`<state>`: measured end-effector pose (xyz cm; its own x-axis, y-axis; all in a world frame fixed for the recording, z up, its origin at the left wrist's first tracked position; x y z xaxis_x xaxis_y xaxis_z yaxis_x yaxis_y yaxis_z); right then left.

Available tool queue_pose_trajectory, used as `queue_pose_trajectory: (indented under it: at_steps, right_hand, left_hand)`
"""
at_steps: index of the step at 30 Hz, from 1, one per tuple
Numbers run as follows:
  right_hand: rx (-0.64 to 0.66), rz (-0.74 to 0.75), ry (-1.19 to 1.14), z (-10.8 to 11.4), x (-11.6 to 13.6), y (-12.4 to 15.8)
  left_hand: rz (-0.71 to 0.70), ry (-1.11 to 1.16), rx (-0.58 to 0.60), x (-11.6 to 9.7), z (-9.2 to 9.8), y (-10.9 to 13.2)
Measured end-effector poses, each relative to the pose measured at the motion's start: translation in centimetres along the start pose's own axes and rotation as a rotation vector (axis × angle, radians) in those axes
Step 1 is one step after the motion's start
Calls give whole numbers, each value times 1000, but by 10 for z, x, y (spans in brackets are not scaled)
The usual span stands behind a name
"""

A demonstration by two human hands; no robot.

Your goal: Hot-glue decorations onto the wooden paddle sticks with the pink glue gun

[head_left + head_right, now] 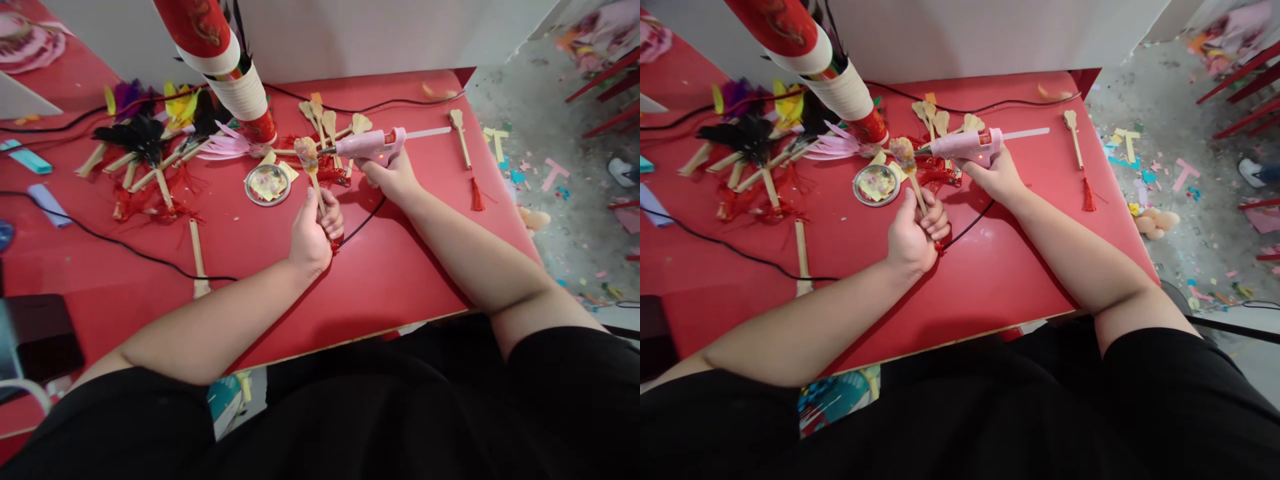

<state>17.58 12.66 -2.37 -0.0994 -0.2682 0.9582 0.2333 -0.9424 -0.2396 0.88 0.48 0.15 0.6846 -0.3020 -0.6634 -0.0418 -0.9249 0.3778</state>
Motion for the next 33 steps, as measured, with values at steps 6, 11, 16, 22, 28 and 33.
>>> queue_pose_trajectory:
  at_steps: [6,11,16,22,28,33]
  right_hand:
    - [-30,53,-68,0,-3,4]
    - [-30,12,-41,-3,2,5]
    - [-63,10,-53,-4,4,7]
    - [-26,42,-28,-1,-6,5]
    - [14,89,59,3,-11,3]
    - [54,107,90,3,-11,3]
  left_hand:
    - [53,101,-25,-5,-4,3]
    - [69,92,-3,-3,-3,3]
    - [73,58,-6,-5,-4,5]
    - [108,29,18,-7,-3,5]
    - [151,47,-35,-11,-3,5]
    - [172,61,-79,-14,-5,5]
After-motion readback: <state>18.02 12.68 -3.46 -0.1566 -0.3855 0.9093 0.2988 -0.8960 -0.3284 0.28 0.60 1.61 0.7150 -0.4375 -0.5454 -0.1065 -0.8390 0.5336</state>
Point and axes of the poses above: each hand's wrist, its own y-axis away from the middle knuckle, its own z-axis out of the back of the hand, x = y × z, the point moved 1 cm from there along -y, towards the middle knuckle, and after that the axes turned 5 degrees about -y, right-handed, at the moved point
